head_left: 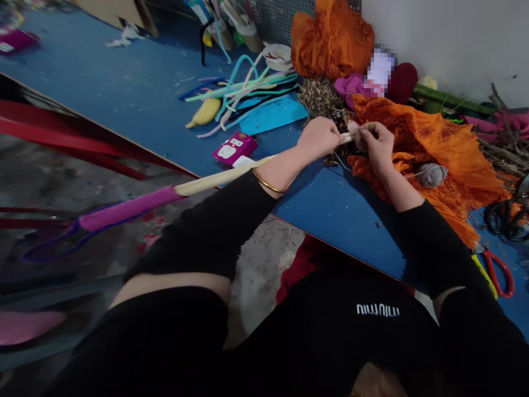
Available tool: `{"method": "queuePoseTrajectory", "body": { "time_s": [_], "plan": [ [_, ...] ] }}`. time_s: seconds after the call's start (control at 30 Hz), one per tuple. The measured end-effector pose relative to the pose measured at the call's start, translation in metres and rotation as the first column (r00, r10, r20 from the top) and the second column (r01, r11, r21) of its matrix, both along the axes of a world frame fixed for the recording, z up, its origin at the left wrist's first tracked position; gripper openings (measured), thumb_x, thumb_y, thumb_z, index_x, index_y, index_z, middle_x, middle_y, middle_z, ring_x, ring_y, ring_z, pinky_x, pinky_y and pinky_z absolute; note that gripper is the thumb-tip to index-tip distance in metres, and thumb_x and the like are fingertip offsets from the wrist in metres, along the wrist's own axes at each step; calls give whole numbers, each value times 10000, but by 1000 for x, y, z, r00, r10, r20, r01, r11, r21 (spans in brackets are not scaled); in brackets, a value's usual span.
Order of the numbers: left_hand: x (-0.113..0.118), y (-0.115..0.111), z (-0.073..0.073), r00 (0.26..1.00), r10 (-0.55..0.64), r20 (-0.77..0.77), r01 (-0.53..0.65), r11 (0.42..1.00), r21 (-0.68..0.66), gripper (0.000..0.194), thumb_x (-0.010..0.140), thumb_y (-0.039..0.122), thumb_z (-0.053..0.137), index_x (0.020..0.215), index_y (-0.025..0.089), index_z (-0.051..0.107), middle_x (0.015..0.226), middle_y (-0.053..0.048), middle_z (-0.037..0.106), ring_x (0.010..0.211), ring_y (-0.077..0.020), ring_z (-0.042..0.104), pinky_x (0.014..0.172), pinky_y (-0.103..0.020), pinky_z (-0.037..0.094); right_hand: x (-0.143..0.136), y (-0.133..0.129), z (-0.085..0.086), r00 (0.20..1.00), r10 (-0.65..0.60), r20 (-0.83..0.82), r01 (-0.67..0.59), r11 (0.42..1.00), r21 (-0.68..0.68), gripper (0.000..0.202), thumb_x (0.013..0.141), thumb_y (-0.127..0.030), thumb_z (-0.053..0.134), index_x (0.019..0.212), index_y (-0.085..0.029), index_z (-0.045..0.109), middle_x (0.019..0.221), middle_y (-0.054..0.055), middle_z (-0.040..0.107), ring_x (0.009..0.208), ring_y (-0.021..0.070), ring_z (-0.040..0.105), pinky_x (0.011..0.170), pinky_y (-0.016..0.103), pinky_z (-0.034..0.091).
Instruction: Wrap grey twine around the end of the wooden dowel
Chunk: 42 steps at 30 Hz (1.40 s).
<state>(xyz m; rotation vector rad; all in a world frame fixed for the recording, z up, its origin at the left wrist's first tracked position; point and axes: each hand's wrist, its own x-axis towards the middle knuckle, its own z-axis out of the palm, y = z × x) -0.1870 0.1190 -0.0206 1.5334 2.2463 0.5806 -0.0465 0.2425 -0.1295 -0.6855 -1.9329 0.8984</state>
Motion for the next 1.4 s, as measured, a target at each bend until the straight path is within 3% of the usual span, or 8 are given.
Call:
{"method": "queuePoseTrajectory", "body": {
  "time_s": [0.1, 0.23, 0.53, 0.77, 1.0, 1.13, 1.27, 1.4],
  "plan": [
    [-4, -1, 2, 1000, 21, -18, -21, 1000, -14, 205, 844, 228, 625, 772, 130, 789, 613, -78, 658, 647, -200, 629, 710, -361, 498, 3, 10, 1, 990, -89, -105, 77, 990, -115, 274, 1001, -441, 513, 989, -203, 650, 882, 27, 673, 828, 167, 658, 801, 371, 585],
    [-10, -8, 2, 998, 43, -43, -43, 999, 0, 211, 851, 286, 627, 771, 158, 774, 611, -67, 635, 665, -202, 618, 731, -365, 490, 5, 15, 2, 988, -118, -97, 116, 993, -25, 298, 1006, -456, 516, 974, -202, 667, 917, 34, 711, 881, 172, 684, 868, 385, 597],
    [-19, -31, 2, 990, 117, -81, -112, 992, 60, 176, 862, 307, 625, 809, 188, 743, 672, -69, 655, 757, -208, 607, 775, -353, 477, 12, 16, 5, 964, -146, 224, 140, 989, 42, 213, 962, -313, 589, 1095, -201, 712, 1064, 123, 791, 1003, 264, 718, 971, 476, 572],
    [-27, -40, 5, 988, 148, -47, -147, 989, 23, 174, 845, 306, 620, 777, 192, 733, 632, -60, 643, 676, -199, 610, 728, -356, 486, 10, -14, 28, 943, -148, 299, 59, 956, 289, 208, 949, -391, 647, 1056, -243, 746, 1036, 65, 776, 962, 230, 696, 924, 392, 540],
    [-24, -46, 4, 994, 113, 1, -113, 993, 41, 195, 831, 330, 629, 689, 215, 697, 579, -57, 631, 663, -198, 612, 695, -346, 487, -4, 10, 22, 896, -405, 184, 384, 913, 137, 191, 941, -241, 503, 893, -199, 684, 970, 101, 715, 1001, 248, 644, 1010, 463, 499],
    [-19, -52, 14, 994, 104, -16, -103, 992, 68, 159, 864, 310, 626, 779, 215, 722, 696, -72, 693, 791, -220, 649, 763, -349, 487, -2, 7, 23, 883, -260, 392, 189, 959, 210, 99, 844, -168, 594, 790, -208, 667, 909, 99, 714, 949, 253, 639, 960, 447, 519],
    [-2, -57, 33, 998, 28, -49, -19, 987, 162, 152, 895, 310, 618, 863, 210, 727, 829, -67, 742, 863, -214, 646, 796, -329, 482, 27, -11, 42, 911, -72, 406, -19, 976, 216, 216, 795, -153, 633, 990, -203, 713, 976, 91, 737, 873, 225, 653, 863, 407, 567],
    [36, -53, 54, 991, -80, -108, 105, 963, 250, 149, 908, 291, 610, 911, 201, 728, 962, -66, 776, 903, -220, 654, 842, -337, 482, 93, -38, 75, 975, -204, 92, 174, 949, 264, 235, 914, -225, 547, 1082, -223, 712, 1033, 80, 756, 919, 221, 708, 890, 428, 594]
  ]
}}
